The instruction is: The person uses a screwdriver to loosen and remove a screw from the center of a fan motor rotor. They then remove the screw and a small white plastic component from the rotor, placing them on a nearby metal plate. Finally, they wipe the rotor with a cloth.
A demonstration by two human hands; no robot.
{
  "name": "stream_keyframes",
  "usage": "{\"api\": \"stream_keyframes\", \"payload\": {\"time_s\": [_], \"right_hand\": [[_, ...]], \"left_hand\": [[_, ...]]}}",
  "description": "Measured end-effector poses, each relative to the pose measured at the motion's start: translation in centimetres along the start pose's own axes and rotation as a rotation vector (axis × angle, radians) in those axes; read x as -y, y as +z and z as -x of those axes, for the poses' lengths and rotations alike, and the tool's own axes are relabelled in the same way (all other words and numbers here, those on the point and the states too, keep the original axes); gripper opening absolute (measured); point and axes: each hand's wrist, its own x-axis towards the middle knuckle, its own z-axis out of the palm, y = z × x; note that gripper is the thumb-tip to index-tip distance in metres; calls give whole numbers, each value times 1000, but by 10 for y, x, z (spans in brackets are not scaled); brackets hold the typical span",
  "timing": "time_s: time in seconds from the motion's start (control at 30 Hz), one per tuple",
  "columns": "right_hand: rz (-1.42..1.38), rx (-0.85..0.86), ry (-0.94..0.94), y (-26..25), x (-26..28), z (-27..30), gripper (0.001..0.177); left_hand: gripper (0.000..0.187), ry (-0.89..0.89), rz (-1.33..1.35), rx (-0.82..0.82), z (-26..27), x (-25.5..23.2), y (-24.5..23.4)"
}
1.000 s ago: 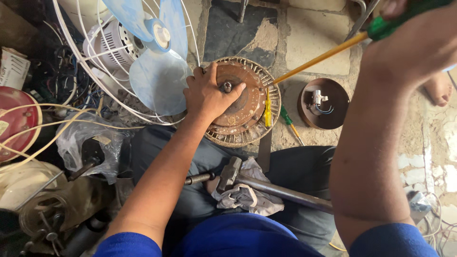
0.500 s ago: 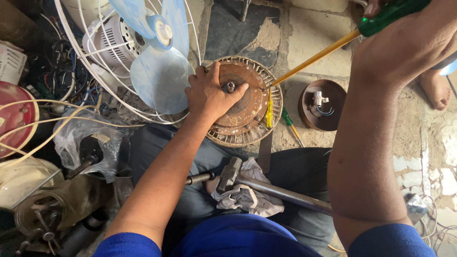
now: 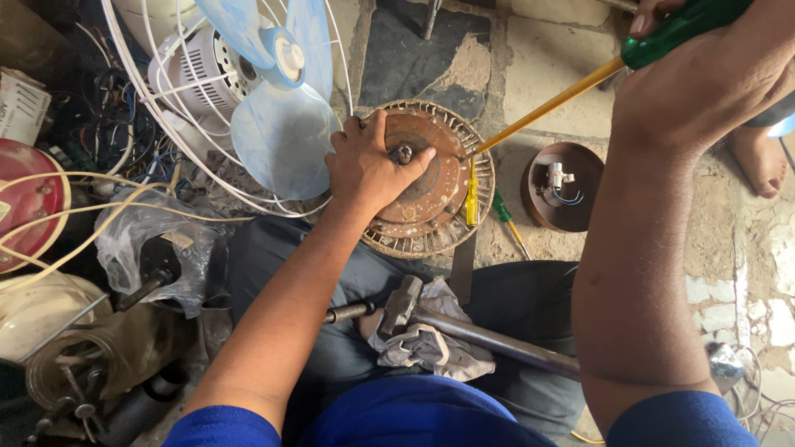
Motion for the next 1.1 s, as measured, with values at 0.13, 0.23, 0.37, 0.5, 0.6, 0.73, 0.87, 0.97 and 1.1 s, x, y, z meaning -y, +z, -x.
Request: {"api": "stream_keyframes", "payload": {"time_s": [0.13, 0.23, 0.37, 0.5, 0.6, 0.73, 0.87, 0.97, 1.1], "right_hand": [[39, 9, 13, -2, 0, 1, 42], [-55, -20, 71, -5, 0, 5, 46], [-244, -61, 150, -2, -6, 9, 47], [-334, -118, 228, -1, -15, 14, 46], [-378, -145, 282, -6, -17, 18, 49], [-559, -89, 398, -12, -20, 17, 52], [-1053, 221, 627, -24, -37, -7, 56], [-1297, 333, 780, -31, -58, -20, 59], [-1300, 90, 786, -31, -84, -7, 54]], "left_hand": [[97, 6, 4, -7, 0, 0, -1], [97, -5, -3, 6, 0, 0, -1], [97, -9, 0, 0, 0, -2, -1], [96, -2, 12, -31, 1, -1, -3], [96, -13, 12, -11, 1, -3, -4], [99, -66, -39, 89, -4, -9, -7], [105, -78, -112, 121, -10, -22, -10], [105, -100, -103, 167, -12, -26, -13], [100, -54, -65, 74, -9, -27, -14]]}}
